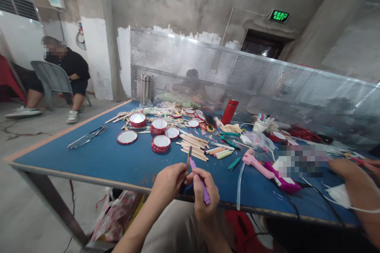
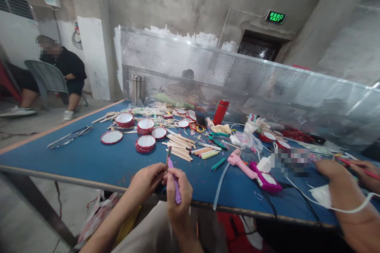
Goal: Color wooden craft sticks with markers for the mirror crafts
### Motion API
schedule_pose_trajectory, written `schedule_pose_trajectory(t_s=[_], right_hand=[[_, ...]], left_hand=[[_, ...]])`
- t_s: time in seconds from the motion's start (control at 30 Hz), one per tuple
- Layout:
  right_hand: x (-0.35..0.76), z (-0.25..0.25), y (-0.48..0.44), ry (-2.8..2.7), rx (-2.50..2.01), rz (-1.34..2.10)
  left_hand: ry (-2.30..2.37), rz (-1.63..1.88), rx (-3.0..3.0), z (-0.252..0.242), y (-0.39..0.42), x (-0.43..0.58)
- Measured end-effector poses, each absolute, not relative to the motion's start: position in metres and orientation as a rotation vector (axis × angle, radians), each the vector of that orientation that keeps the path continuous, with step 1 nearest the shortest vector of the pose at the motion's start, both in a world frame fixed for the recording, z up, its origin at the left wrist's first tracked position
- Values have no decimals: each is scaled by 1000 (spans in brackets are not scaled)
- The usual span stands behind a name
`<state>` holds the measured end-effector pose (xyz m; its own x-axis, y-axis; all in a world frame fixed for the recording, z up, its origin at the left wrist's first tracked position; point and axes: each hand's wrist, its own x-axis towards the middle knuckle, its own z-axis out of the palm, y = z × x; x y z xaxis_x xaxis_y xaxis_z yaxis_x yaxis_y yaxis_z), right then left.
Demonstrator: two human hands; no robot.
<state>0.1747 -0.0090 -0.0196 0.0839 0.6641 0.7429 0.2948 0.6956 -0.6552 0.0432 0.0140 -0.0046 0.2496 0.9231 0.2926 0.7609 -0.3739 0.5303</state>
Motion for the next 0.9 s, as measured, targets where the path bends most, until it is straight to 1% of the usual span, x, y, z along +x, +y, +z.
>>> schedule_pose_trajectory(t_s=[0.7,0.83,0.9], right_hand=[[174,-22,-9,-1512,-773,320],[180,-15,-11,-1584,-875,224],[190,-7,-10,-1699,-918,88]], left_hand=[[1534,850,2261,-6,15,43],[1532,831,2252,-4,15,43],[1530,821,2242,-3,15,43]])
